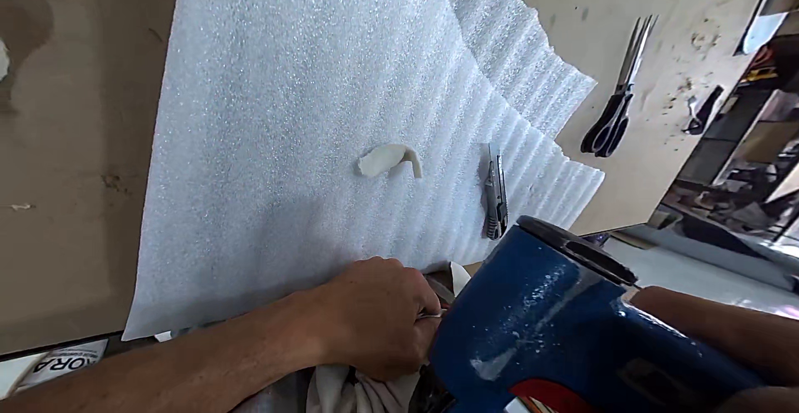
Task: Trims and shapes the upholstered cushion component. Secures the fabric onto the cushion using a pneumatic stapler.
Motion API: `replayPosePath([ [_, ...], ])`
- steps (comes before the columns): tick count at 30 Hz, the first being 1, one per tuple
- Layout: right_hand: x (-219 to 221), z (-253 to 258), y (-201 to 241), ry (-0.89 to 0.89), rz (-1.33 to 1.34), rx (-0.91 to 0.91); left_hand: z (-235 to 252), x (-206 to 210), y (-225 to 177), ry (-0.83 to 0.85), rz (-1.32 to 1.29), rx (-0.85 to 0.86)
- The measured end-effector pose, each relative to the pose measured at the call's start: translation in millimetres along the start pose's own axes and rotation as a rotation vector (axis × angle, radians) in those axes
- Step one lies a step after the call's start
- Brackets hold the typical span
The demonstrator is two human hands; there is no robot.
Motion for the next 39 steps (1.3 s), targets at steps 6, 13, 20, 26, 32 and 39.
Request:
replayPosePath([
  [6,-62,-24,-33,-0.606,-0.039,-0.209,5,1,4,0.029,-0.051,-0.062],
  [13,-129,38,-54,-1.370,-0.747,-0.523,-6,-11,-28,-0.029,0.078,-0.111],
  [20,-139,123,-80,-1.604,-0.467,-0.677,-30,-1,-74,-0.022,0.635,-0.358],
  [26,-41,89,-102,-1.059,-0.010,-1.318,-17,-46,-66,0.023,0.384,-0.146],
  [32,13,128,-99,-0.913,0.233,-1.391,-4,-66,-73,-0.133,0.154,-0.127],
  [39,16,128,-88,-0.860,0.413,-1.398,1,-52,-83,-0.310,0.423,-0.345],
])
Point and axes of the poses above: each hand's wrist, its own z-axis towards the middle knuckle, its own x-axis out of the palm, y = z × x, the point moved 5 cm from there along z, towards the middle knuckle, and after that the axes turned 13 degrees about -y, right-handed, at the moved point
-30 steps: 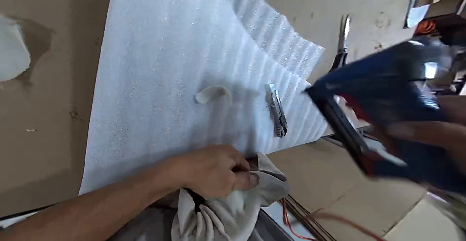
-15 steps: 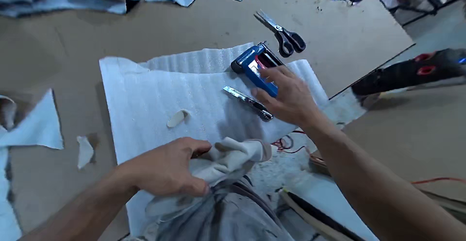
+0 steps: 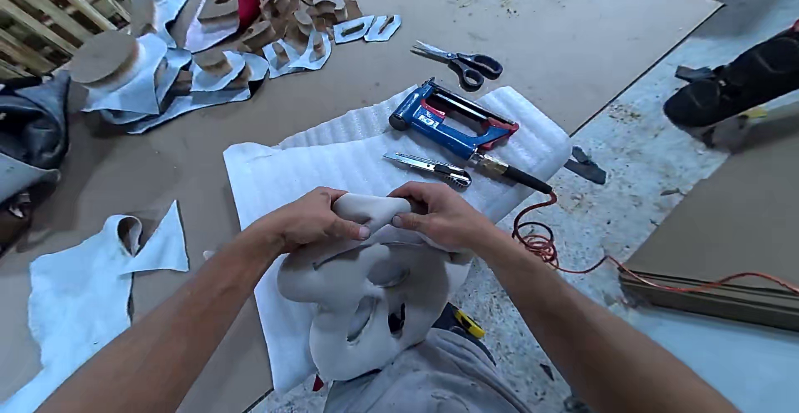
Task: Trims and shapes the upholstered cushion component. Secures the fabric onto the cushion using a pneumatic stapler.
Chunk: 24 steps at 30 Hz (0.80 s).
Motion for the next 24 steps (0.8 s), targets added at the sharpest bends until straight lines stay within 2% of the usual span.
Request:
replayPosePath([
  [4,2,-5,1,-0.070,0.004,-0.012,-8,2,1,-0.096,0.080,0.074],
  [8,9,-9,-4,-0.071,-0.060,0.015,-16,5,6,-0.270,0.266,0.137],
  [13,13,-11,-9,-0.098,-0.006,0.000,-15,-2,14,-0.407,0.290,0.280],
  [17,14,-18,-5,-0.139,0.055,-0.114,-17,-3,7,-0.248,0.063,0.176],
  [20,16,-32,-8,-0.127,0.145,-0.107,-14,0,7,-0.078,-0.061,0.198],
  [22,15,-38,-1,-0.088,0.019,-0.104,-12,5,14,-0.015,-0.114,0.202],
  [24,13,-37,15,-0.066,-0.146,-0.082,-12,9,15,-0.023,-0.139,0.206],
])
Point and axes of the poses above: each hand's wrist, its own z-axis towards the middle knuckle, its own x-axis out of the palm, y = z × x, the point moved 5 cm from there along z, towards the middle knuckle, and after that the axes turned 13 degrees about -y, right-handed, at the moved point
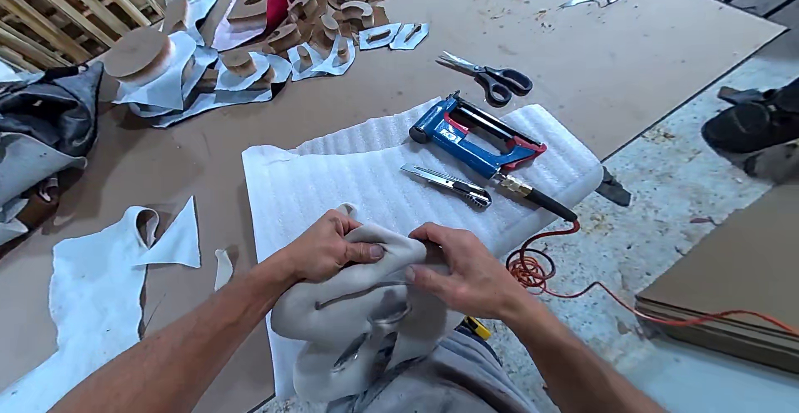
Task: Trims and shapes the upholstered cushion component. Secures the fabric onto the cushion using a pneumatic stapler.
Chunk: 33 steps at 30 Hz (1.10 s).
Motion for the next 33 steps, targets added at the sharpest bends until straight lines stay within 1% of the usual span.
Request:
replayPosePath([
  [2,3,5,12,-0.017,-0.033,0.016,2,2,-3,-0.026,0.013,0.017],
  [3,6,5,14,-0.063,-0.022,0.003,3,4,-4,-0.018,-0.001,0.012],
  [5,9,5,14,-0.190,-0.009,-0.053,7,8,-4,0.034,-0.083,-0.011],
  [7,8,2,13,-0.251,0.034,-0.099,7,18,4,0.115,-0.213,-0.042],
  [10,5,-5,10,-0.250,0.111,-0.138,6,32,22,0.196,-0.273,-0.005],
  [12,5,-14,6,-0.237,0.166,-0.151,0,42,36,0.194,-0.281,0.016],
  [13,5,-16,4,-0.226,0.186,-0.151,-3,47,40,0.163,-0.289,0.023],
  [15,4,-14,2,-0.150,0.133,-0.122,-6,51,44,0.080,-0.338,0.048],
  [18,0,6,6,0.139,-0.053,0.056,-7,51,40,-0.032,-0.328,0.077],
  [19,-2,13,8,0.239,-0.074,0.113,-8,50,39,-0.057,-0.316,0.074],
  [20,-4,19,11,0.310,-0.056,0.151,-8,49,39,-0.085,-0.310,0.070],
  [21,-5,23,12,0.343,-0.017,0.188,-9,48,39,-0.120,-0.307,0.064],
  [22,-5,25,13,0.341,0.021,0.227,-10,46,39,-0.155,-0.304,0.052],
  [23,-5,24,13,0.300,0.049,0.267,-10,44,40,-0.188,-0.300,0.042],
  [25,-3,18,15,0.154,0.033,0.299,-10,41,40,-0.224,-0.289,0.031],
  [26,-2,13,16,0.072,-0.004,0.268,-10,40,38,-0.196,-0.270,0.036],
  [28,-1,4,19,-0.066,-0.056,0.172,-10,39,34,-0.035,-0.196,0.052],
  [29,0,1,19,-0.115,-0.067,0.123,-9,38,32,0.049,-0.144,0.030],
  [30,1,-1,19,-0.153,-0.068,0.077,-8,37,31,0.094,-0.098,-0.025],
  [31,2,-3,20,-0.181,-0.064,0.041,-7,36,31,0.109,-0.078,-0.071],
  [33,3,-4,20,-0.214,-0.061,-0.004,-6,34,30,0.078,-0.071,-0.072],
])
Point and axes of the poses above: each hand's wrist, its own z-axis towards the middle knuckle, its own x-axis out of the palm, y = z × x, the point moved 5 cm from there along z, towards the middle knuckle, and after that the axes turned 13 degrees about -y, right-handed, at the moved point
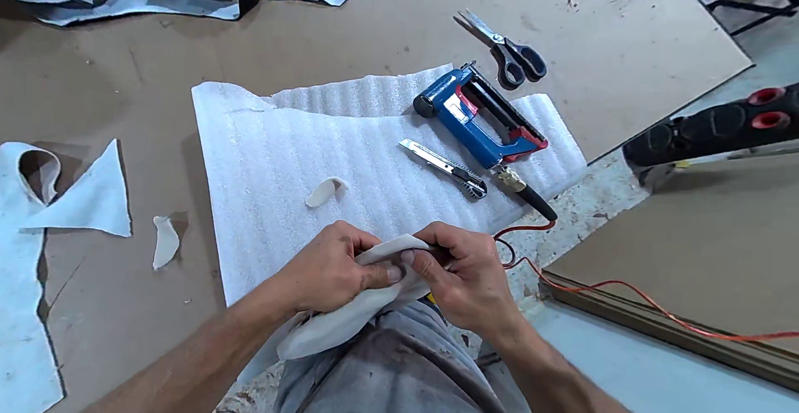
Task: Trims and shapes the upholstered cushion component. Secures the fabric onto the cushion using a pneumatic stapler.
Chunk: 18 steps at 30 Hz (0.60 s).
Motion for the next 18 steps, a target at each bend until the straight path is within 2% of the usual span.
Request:
replayPosePath([
  [5,2,0,1,-0.022,-0.009,-0.034,8,1,13,-0.011,-0.212,0.127],
  [8,2,3,2,-0.086,-0.034,-0.071,9,4,19,-0.059,-0.354,0.123],
  [11,-7,-19,10,-0.309,-0.190,-0.294,4,8,21,-0.130,-0.408,0.068],
  [12,-5,-37,9,-0.316,-0.228,-0.395,4,8,21,-0.145,-0.407,0.051],
  [15,22,-90,-7,-0.161,-0.293,-0.610,4,9,21,-0.175,-0.429,-0.001],
  [18,44,-103,-18,-0.079,-0.382,-0.639,5,9,23,-0.192,-0.434,-0.053],
])
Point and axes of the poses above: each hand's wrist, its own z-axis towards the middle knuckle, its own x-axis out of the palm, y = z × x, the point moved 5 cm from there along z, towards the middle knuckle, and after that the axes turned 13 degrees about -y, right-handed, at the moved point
